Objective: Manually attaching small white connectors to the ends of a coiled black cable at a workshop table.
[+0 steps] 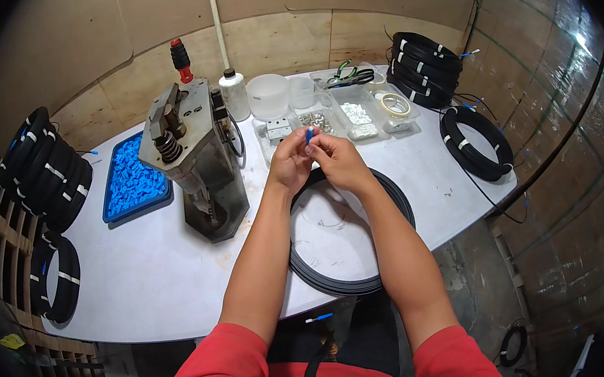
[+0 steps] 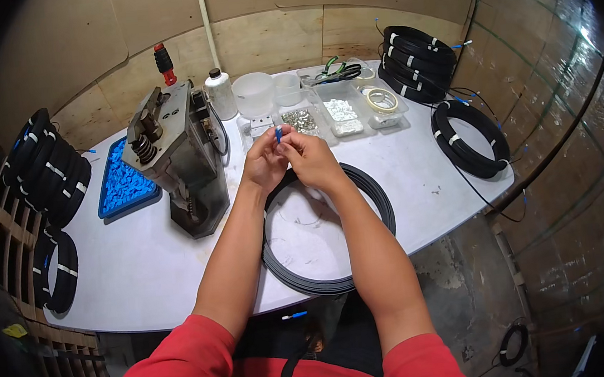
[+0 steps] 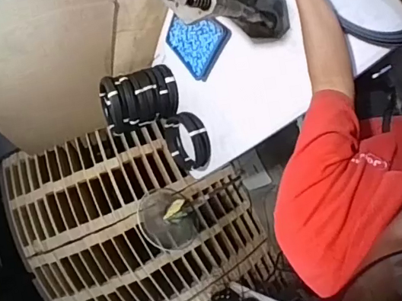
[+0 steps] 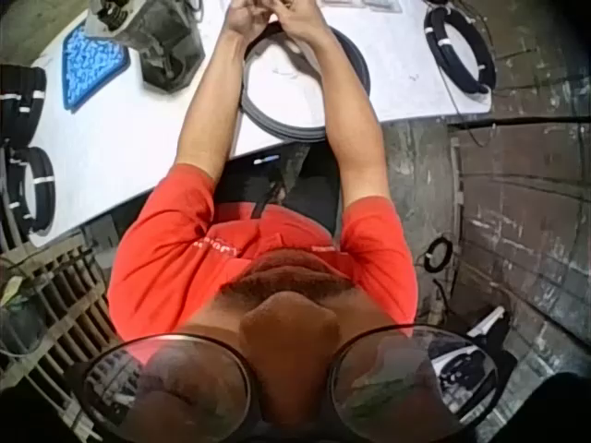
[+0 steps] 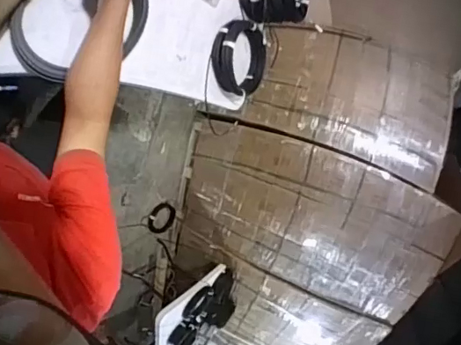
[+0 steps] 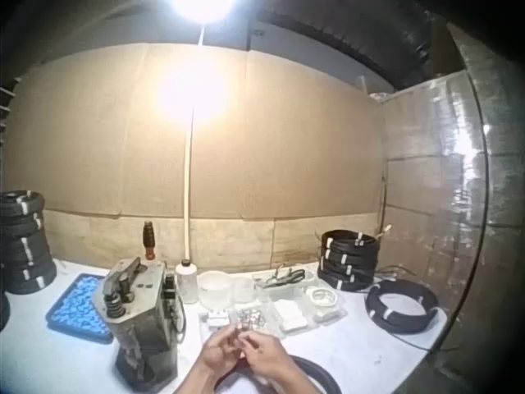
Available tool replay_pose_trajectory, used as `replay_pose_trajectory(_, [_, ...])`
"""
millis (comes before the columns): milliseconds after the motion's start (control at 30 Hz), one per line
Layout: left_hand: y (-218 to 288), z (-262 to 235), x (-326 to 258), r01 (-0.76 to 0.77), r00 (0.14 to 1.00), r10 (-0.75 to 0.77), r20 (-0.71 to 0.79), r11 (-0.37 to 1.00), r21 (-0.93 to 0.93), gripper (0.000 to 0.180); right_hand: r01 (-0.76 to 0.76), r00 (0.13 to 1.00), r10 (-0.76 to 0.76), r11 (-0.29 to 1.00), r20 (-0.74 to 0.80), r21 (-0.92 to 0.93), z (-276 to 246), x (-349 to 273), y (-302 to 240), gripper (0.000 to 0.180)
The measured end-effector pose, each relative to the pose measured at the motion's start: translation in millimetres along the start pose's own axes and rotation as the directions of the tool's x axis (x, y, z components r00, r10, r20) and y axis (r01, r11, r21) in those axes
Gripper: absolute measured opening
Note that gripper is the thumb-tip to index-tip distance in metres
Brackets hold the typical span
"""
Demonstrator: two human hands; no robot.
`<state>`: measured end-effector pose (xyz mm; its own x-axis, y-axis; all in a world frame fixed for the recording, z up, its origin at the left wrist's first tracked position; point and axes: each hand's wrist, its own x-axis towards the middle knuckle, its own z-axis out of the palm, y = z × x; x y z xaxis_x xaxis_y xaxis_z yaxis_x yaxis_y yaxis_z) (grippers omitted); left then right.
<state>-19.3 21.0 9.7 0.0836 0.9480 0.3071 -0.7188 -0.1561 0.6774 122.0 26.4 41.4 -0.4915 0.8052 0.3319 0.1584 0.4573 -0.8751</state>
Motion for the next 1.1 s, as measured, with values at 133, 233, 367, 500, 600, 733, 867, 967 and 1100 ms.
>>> replay_pose_trajectory(133, [-2, 3, 3, -0.011, 0.993, 0.010, -0.121, 1.000, -0.007, 0.033, 0.042, 0.999, -0.042, 0.999, -0.031, 0.012, 1, -2, -4, 0.014])
replay_pose_trajectory(233, [-2, -2, 7, -0.007, 0.980, 0.044, -0.196, 0.983, 0.183, 0.033, 0.068, 0.996, -0.071, 0.996, -0.045, -0.049, 1, -2, -9, 0.016])
replay_pose_trajectory(367, [4, -2, 4, 0.135, 0.964, 0.041, -0.264, 0.778, 0.614, 0.027, 0.101, 0.993, -0.097, 0.994, -0.068, 0.048, -2, -3, -9, 0.017])
replay_pose_trajectory(500, [6, -20, 4, 0.375, 0.922, -0.149, -0.358, 0.583, 0.721, 0.022, 0.162, 0.986, -0.161, 0.987, -0.050, 0.011, -6, -5, -5, 0.016])
replay_pose_trajectory(600, [-10, -37, 8, 0.291, 0.957, -0.191, -0.220, 0.657, 0.696, 0.026, 0.158, 0.987, -0.157, 0.987, -0.031, 0.036, -11, -2, 0, 0.018])
replay_pose_trajectory(733, [-6, -27, 7, 0.353, 0.935, -0.241, -0.260, 0.552, 0.756, 0.026, 0.082, 0.996, -0.071, 0.962, -0.050, 0.260, -17, -5, -7, 0.017])
replay_pose_trajectory(867, [-12, -37, 8, 0.262, 0.965, -0.141, -0.222, 0.584, 0.768, 0.030, 0.047, 0.999, -0.045, 0.991, 0.016, -0.125, -16, -9, -32, 0.012])
replay_pose_trajectory(967, [-10, -35, 5, 0.311, 0.950, -0.118, -0.289, 0.461, 0.831, 0.028, 0.161, 0.984, -0.125, 0.928, 0.129, -0.335, -14, -17, -43, 0.013])
replay_pose_trajectory(1100, [-11, -60, 6, 0.179, 0.969, -0.245, -0.032, 0.608, 0.774, 0.027, 0.302, 0.931, -0.178, 0.866, 0.318, -0.398, -5, -37, -46, 0.014])
